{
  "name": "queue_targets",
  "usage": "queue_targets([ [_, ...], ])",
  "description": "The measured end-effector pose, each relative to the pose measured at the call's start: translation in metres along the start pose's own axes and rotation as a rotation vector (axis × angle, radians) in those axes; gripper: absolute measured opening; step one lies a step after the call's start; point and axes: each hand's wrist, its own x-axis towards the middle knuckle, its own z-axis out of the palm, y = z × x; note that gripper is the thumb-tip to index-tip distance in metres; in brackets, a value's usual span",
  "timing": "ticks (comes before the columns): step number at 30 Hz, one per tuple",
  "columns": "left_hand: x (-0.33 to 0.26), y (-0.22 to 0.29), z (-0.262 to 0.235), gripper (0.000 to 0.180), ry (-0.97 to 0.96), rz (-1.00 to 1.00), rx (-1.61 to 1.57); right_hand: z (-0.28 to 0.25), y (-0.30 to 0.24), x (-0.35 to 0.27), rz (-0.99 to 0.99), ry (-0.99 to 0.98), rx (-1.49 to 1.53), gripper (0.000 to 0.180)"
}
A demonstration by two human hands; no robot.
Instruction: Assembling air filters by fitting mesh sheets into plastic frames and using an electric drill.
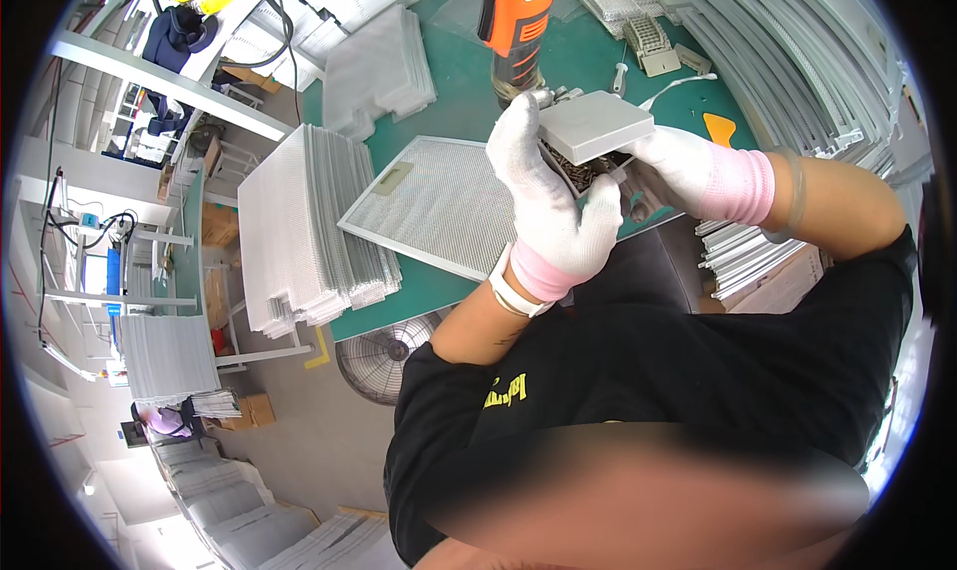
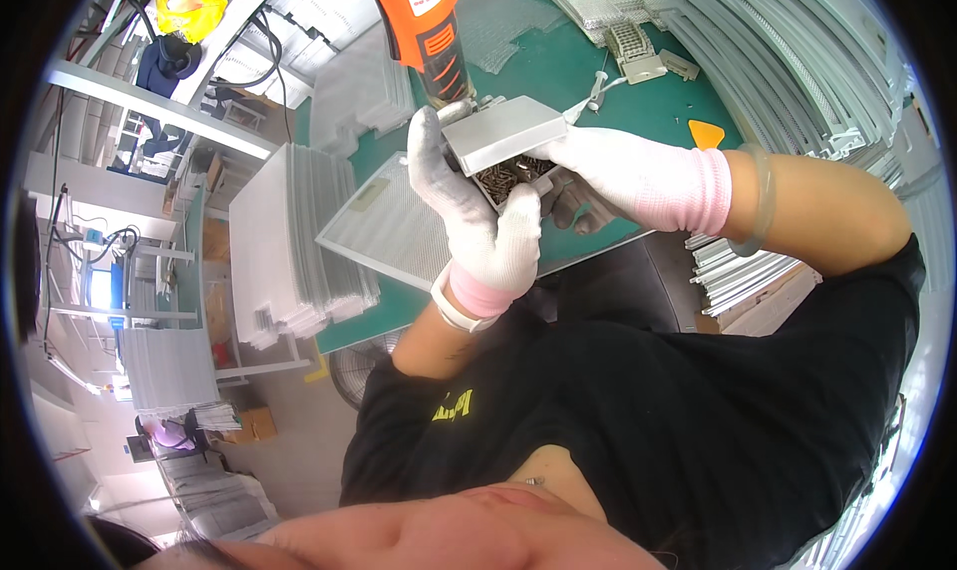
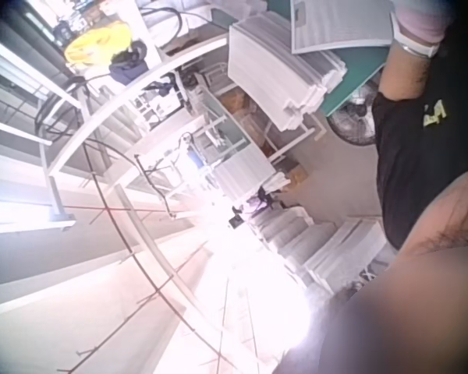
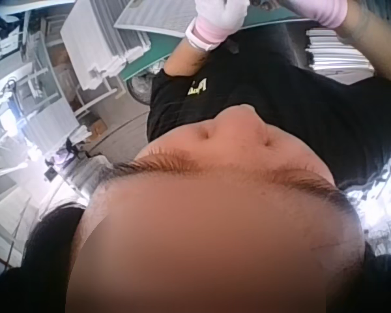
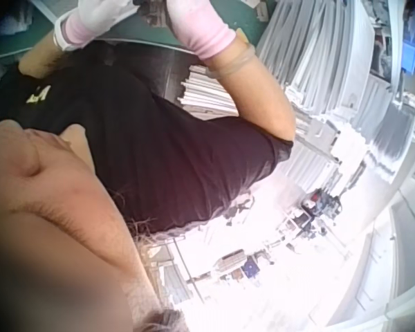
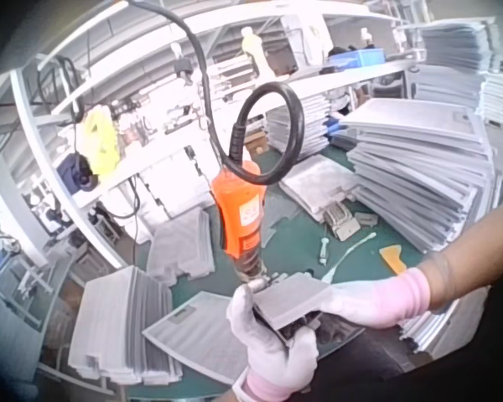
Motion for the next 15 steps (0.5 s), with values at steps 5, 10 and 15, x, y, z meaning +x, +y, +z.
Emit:
queue_targets([
  [5,0.0029,0.0026,-0.0009,0.095,-0.009,0.039,0.058,-0.0015,-0.0005,-0.0027,-0.042,-0.032,-0.045,0.043],
  [10,0.0014,-0.0010,0.0016,0.096,-0.015,0.059,0.016,-0.0027,-0.0001,-0.0059,-0.051,-0.009,-0.085,0.046],
  [15,0.0026,0.0032,0.0015,0.095,-0.017,0.047,0.026,-0.0046,-0.0027,-0.0052,-0.023,0.034,-0.268,0.062],
])
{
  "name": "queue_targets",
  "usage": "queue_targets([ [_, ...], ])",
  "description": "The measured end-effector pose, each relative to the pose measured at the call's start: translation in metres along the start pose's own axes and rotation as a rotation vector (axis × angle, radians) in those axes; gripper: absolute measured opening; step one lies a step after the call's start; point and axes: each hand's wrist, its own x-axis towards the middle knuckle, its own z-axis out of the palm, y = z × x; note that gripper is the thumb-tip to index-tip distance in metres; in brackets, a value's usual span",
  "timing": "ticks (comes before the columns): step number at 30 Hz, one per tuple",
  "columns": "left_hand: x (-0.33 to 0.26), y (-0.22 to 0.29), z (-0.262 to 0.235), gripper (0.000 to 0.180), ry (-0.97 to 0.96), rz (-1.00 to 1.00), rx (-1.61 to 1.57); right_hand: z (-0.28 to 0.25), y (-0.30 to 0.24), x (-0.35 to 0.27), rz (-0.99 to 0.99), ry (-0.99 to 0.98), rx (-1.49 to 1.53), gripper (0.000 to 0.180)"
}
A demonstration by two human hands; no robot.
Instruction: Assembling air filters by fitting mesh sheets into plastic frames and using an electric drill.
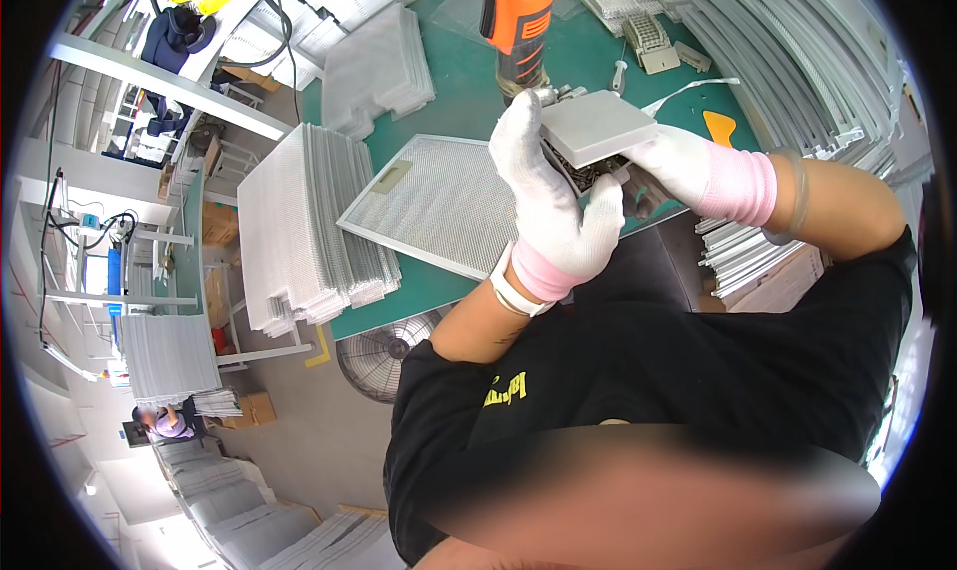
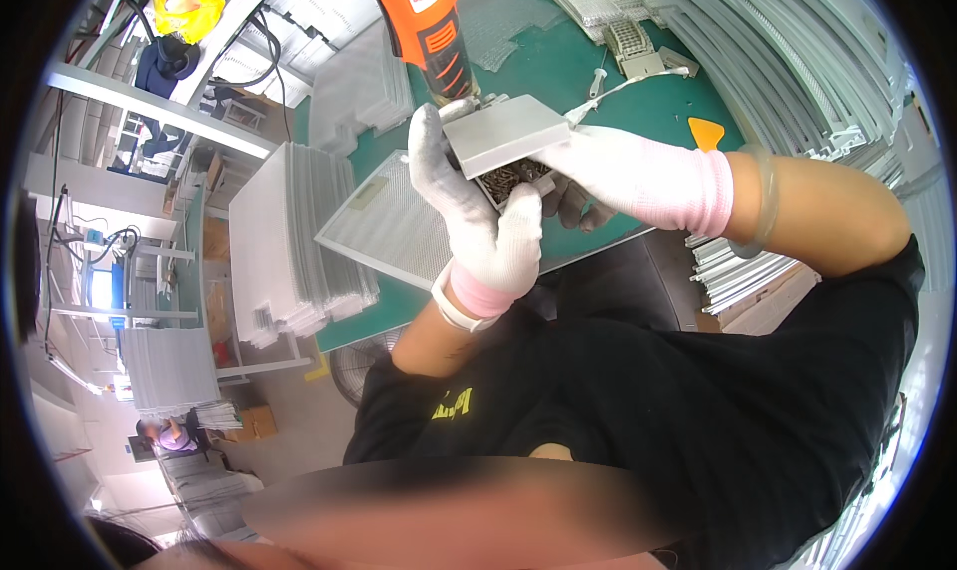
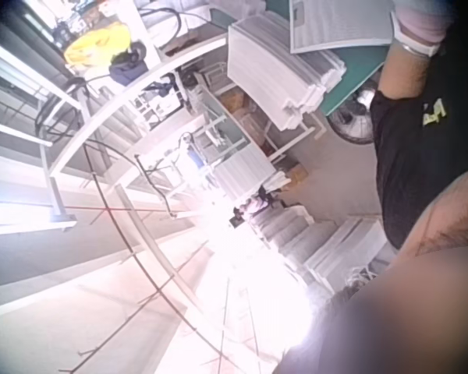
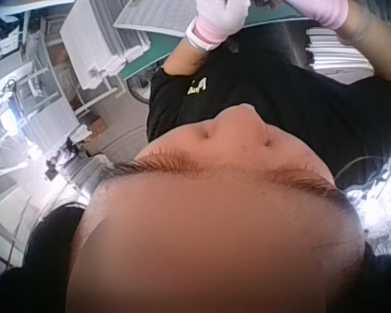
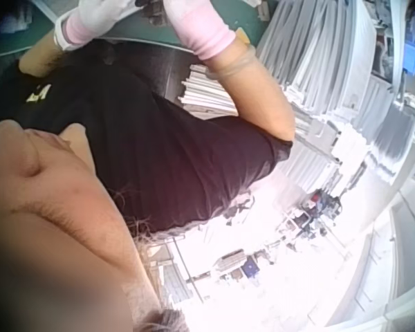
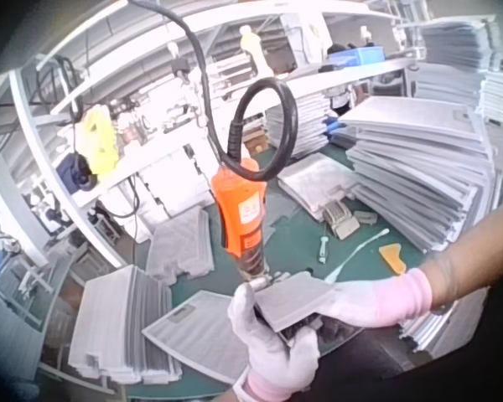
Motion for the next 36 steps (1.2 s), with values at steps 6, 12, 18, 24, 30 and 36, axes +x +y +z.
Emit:
queue_targets([
  [6,-0.001,0.002,-0.001,0.093,-0.004,-0.032,0.016,-0.001,0.003,0.002,-0.012,-0.012,0.019,0.065],
  [12,0.014,0.008,-0.008,0.093,-0.006,-0.150,-0.221,0.001,-0.005,0.000,-0.055,-0.061,0.077,0.058],
  [18,0.026,0.000,-0.021,0.095,-0.131,-0.053,-0.289,-0.002,-0.009,-0.003,-0.185,-0.133,-0.117,0.050],
  [24,0.026,-0.007,-0.028,0.081,-0.151,0.043,-0.243,-0.005,-0.015,-0.008,-0.203,-0.221,-0.156,0.053],
  [30,0.020,-0.008,-0.031,0.056,-0.193,0.119,-0.137,-0.005,-0.007,-0.013,-0.206,-0.178,-0.143,0.067],
  [36,0.026,-0.003,-0.038,0.059,-0.260,0.221,-0.037,-0.006,-0.009,-0.020,-0.160,-0.204,-0.020,0.059],
])
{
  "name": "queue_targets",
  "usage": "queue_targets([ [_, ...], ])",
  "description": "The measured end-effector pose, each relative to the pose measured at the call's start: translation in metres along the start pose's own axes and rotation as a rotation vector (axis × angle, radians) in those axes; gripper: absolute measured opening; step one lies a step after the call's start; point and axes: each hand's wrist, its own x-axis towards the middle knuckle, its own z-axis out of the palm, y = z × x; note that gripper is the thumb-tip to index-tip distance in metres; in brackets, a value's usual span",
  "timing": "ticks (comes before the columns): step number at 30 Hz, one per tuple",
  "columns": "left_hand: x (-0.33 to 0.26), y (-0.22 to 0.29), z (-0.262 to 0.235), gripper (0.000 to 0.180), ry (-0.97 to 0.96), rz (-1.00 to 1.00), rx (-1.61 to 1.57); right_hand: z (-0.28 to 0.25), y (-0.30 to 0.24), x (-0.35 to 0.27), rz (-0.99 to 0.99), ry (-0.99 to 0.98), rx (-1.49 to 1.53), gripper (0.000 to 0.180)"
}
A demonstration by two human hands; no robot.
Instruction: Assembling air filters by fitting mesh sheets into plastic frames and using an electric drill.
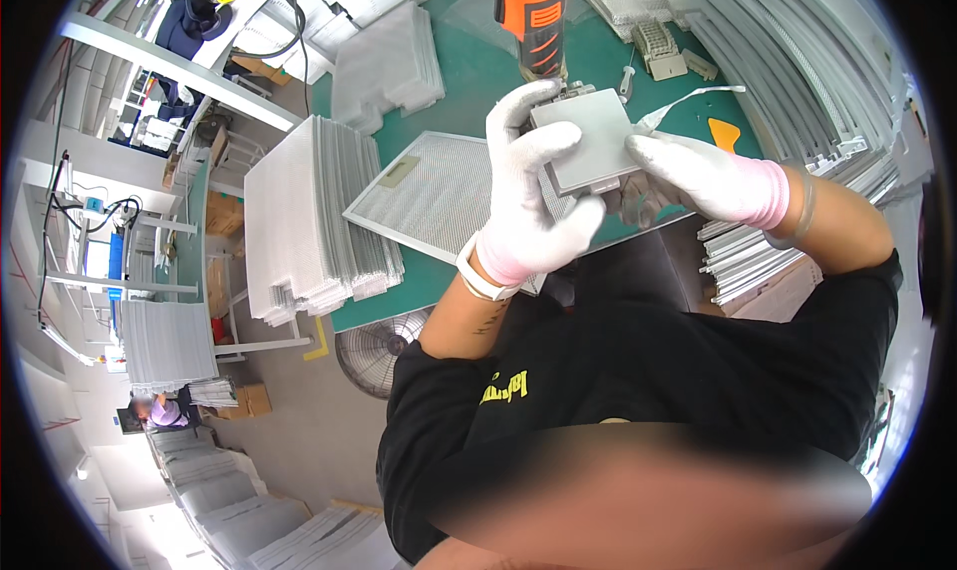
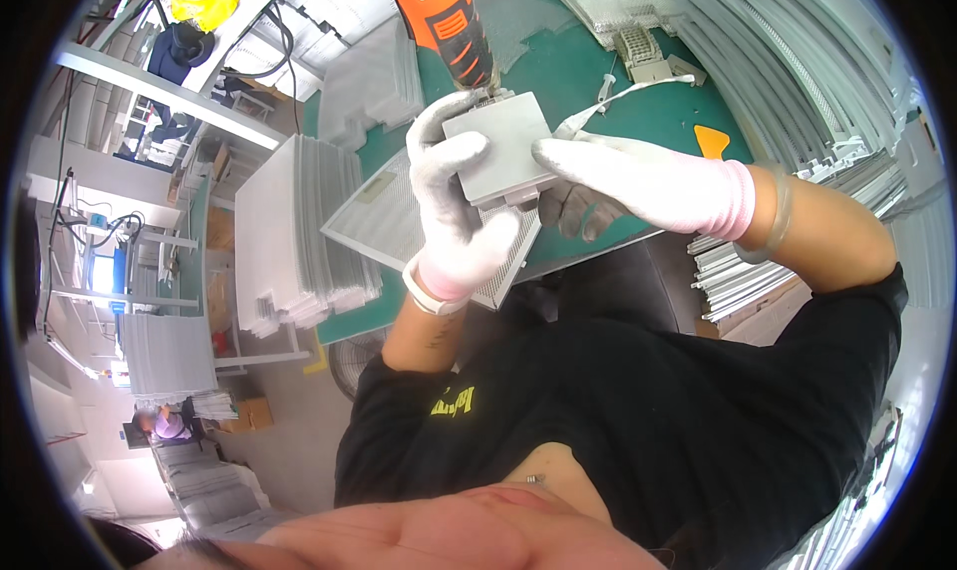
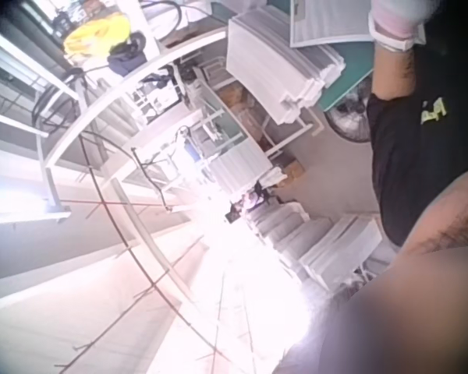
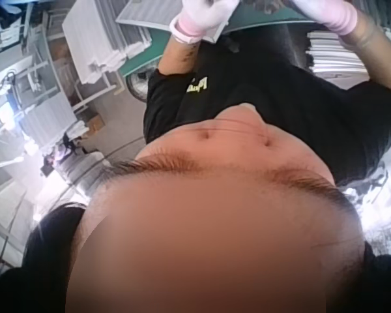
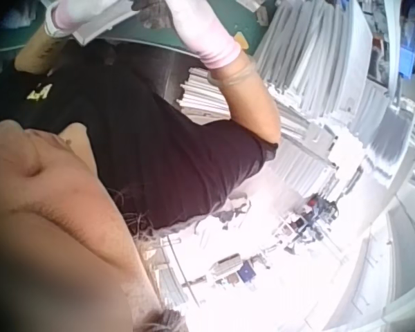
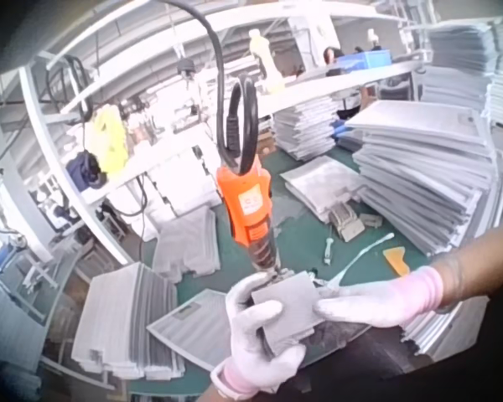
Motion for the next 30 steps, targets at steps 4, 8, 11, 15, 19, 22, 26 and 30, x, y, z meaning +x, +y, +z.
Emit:
queue_targets([
  [4,-0.006,-0.002,0.000,0.058,0.039,-0.075,-0.207,0.004,0.004,0.001,-0.003,0.012,-0.012,0.056],
  [8,-0.007,-0.008,0.001,0.052,0.092,-0.021,-0.044,0.007,0.016,0.003,-0.104,0.111,-0.062,0.046],
  [11,-0.011,-0.014,0.000,0.050,0.139,-0.029,-0.034,0.011,0.025,0.006,-0.468,0.563,-0.015,0.036],
  [15,-0.010,-0.010,-0.003,0.048,0.153,-0.055,-0.043,0.011,0.013,0.003,-0.535,0.476,0.098,0.026],
  [19,-0.006,-0.008,-0.006,0.049,0.117,0.015,0.050,0.001,0.007,0.004,-0.482,0.413,0.052,0.017],
  [22,-0.005,-0.007,-0.003,0.050,0.130,0.017,0.051,-0.007,-0.010,0.002,-0.621,0.369,-0.142,0.013],
  [26,-0.003,-0.005,-0.004,0.049,0.076,0.011,0.000,-0.008,-0.040,0.007,-0.559,0.292,-0.527,0.013],
  [30,-0.003,-0.007,-0.002,0.060,0.044,0.030,0.096,-0.006,-0.073,0.017,-0.448,0.180,-0.936,0.028],
])
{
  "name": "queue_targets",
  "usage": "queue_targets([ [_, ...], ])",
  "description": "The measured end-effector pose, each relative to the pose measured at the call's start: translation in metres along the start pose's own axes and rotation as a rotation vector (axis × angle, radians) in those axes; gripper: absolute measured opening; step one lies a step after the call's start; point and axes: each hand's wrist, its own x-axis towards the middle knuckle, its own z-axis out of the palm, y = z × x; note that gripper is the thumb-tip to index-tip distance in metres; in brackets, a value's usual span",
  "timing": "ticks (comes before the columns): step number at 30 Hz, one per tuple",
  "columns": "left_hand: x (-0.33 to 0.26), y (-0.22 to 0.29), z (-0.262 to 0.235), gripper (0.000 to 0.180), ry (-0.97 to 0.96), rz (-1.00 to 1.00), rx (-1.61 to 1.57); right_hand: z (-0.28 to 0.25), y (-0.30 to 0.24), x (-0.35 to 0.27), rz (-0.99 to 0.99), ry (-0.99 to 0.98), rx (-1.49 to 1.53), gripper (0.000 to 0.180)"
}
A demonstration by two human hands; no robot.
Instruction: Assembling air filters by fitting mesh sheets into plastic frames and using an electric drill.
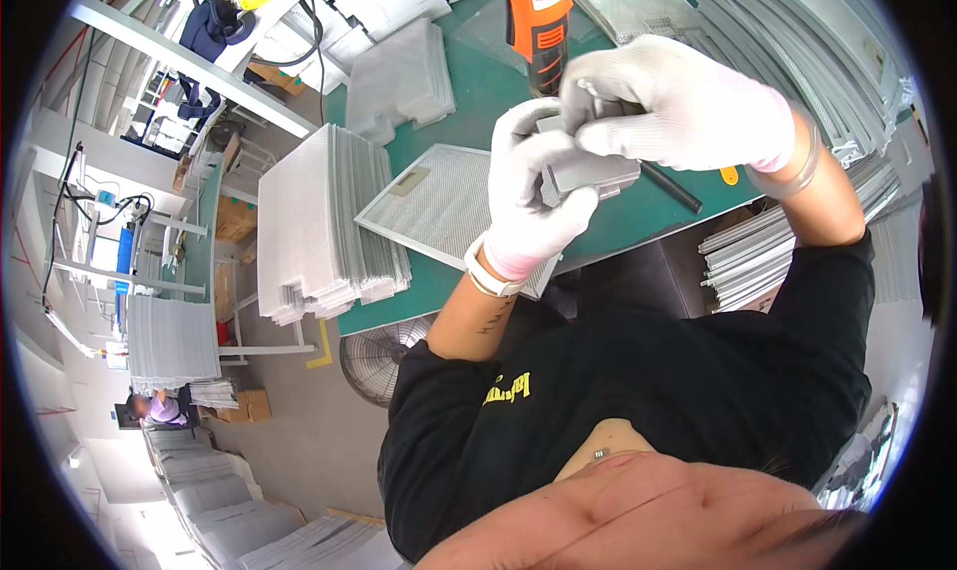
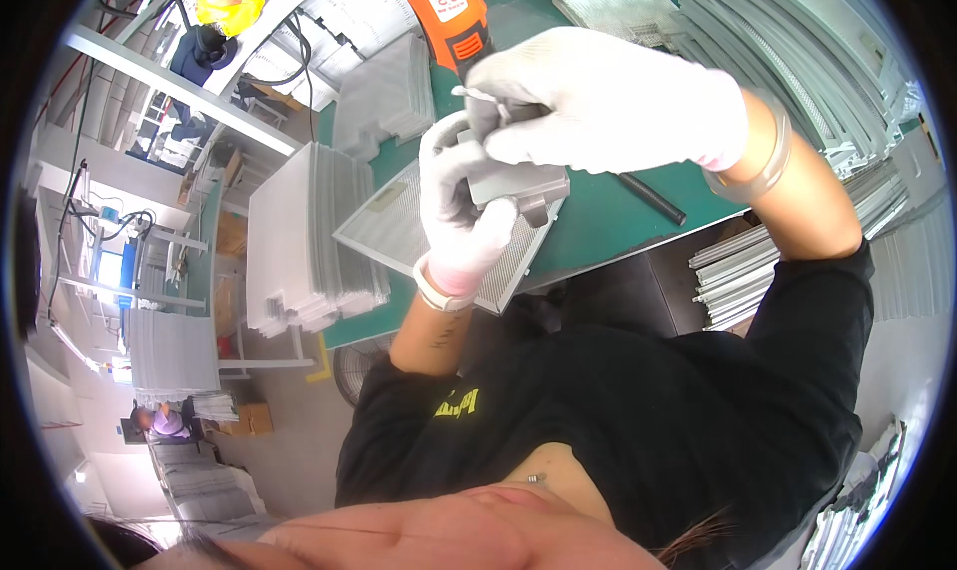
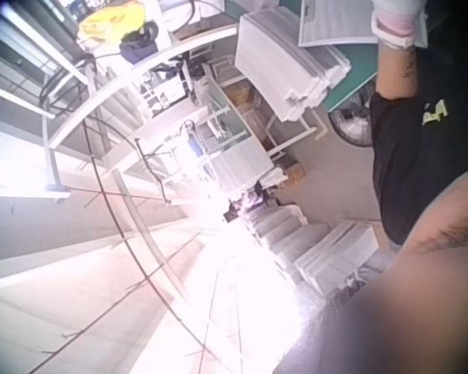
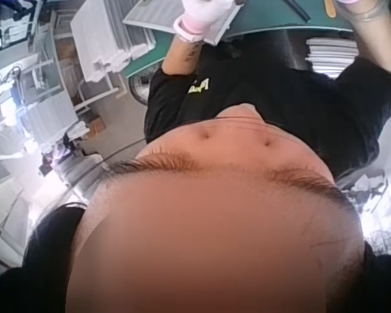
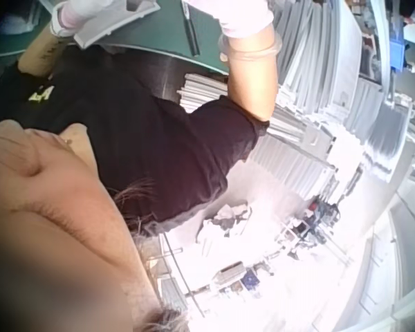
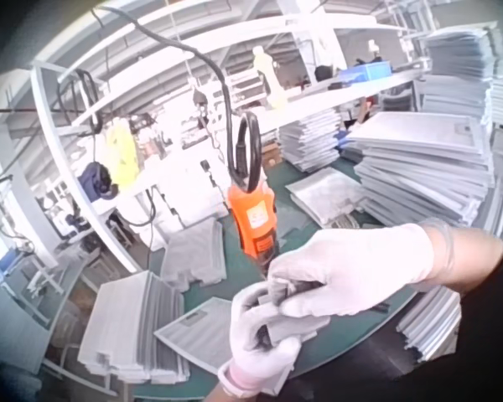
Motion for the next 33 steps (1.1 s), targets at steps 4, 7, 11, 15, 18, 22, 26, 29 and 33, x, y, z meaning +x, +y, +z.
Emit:
queue_targets([
  [4,-0.011,0.005,0.015,0.093,0.132,-0.247,-0.385,-0.009,-0.020,0.008,0.126,-0.212,0.130,0.051],
  [7,-0.013,0.006,0.014,0.095,0.171,-0.243,-0.483,0.007,0.015,0.006,-0.141,-0.017,0.302,0.063],
  [11,-0.016,-0.002,0.009,0.095,0.164,-0.144,-0.448,0.018,0.026,-0.013,-0.118,0.170,0.734,0.067],
  [15,-0.014,-0.003,0.007,0.082,0.142,-0.117,-0.499,0.068,0.070,-0.017,-0.283,0.541,0.526,0.055],
  [18,-0.014,-0.009,0.004,0.059,0.073,-0.005,-0.395,0.105,0.066,-0.009,-0.326,0.614,0.726,0.065],
  [22,-0.016,-0.008,0.003,0.055,0.080,0.005,-0.307,0.127,0.064,-0.001,-0.311,0.686,0.760,0.066],
  [26,-0.018,-0.002,0.009,0.050,0.144,-0.092,-0.449,0.136,0.060,0.005,-0.333,0.746,0.973,0.064],
  [29,-0.018,0.000,0.010,0.048,0.178,-0.105,-0.459,0.132,0.066,0.001,-0.280,0.700,0.846,0.060],
  [33,-0.016,0.011,0.008,0.049,0.193,-0.103,-0.372,0.124,0.058,-0.002,-0.261,0.526,0.881,0.070],
])
